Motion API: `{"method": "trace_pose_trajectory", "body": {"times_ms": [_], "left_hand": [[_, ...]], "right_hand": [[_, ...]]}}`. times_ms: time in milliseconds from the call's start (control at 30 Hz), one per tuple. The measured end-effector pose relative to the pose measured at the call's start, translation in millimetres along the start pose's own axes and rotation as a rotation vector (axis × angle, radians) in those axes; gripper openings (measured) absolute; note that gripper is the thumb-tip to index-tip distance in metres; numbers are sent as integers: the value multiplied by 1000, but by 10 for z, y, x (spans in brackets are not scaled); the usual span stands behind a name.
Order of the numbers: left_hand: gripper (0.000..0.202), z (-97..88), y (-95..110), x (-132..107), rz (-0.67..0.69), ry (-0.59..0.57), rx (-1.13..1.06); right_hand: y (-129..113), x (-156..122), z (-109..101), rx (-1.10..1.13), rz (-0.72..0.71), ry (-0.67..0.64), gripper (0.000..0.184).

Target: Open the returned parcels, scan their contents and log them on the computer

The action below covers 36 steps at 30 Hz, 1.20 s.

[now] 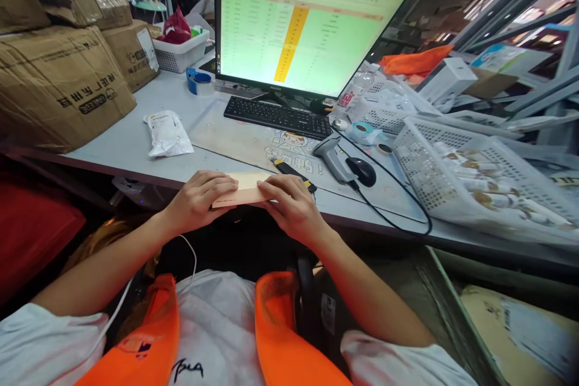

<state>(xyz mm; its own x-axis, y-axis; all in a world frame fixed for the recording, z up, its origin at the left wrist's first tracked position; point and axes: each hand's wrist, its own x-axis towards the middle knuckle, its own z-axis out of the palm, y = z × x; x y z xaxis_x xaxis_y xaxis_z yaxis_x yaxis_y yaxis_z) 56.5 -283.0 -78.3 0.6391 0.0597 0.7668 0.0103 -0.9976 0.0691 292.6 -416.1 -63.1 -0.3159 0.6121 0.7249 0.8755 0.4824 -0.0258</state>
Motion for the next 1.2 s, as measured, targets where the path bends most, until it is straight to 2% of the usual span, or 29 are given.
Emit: {"method": "trace_pose_trajectory", "body": {"times_ms": [100, 267, 333, 500, 600, 733, 867, 1000, 1133, 1200], "left_hand": [[50, 151, 84, -161, -139, -50, -66], [47, 355, 180, -369, -427, 32, -90], [51, 424, 178, -443, -484, 45, -127], [54, 548, 140, -633, -429, 26, -173], [54, 586, 137, -697, -398, 36, -189], [50, 635, 174, -722, -399, 103, -185], [46, 699, 197, -755, -427, 98, -164], [46, 716, 177, -779, -360, 145, -147], [50, 670, 190, -743, -335, 79, -91], [52, 664, 221, -717, -359, 52, -51]], "right_hand": [[-4, -160, 171, 46, 53, -9, 30], [-103, -380, 395, 97, 169, 69, 28], [-152, -462, 485, 137, 248, 82, 29], [-211, -621, 649, 246, 426, 77, 46], [-214, -655, 691, 283, 498, 89, 36], [-225, -664, 730, 286, 511, 127, 25], [-234, -689, 785, 270, 492, 160, 22], [-234, -714, 818, 276, 454, 198, 21], [-254, -716, 829, 245, 487, 165, 25], [-271, -720, 853, 226, 497, 188, 26]]}}
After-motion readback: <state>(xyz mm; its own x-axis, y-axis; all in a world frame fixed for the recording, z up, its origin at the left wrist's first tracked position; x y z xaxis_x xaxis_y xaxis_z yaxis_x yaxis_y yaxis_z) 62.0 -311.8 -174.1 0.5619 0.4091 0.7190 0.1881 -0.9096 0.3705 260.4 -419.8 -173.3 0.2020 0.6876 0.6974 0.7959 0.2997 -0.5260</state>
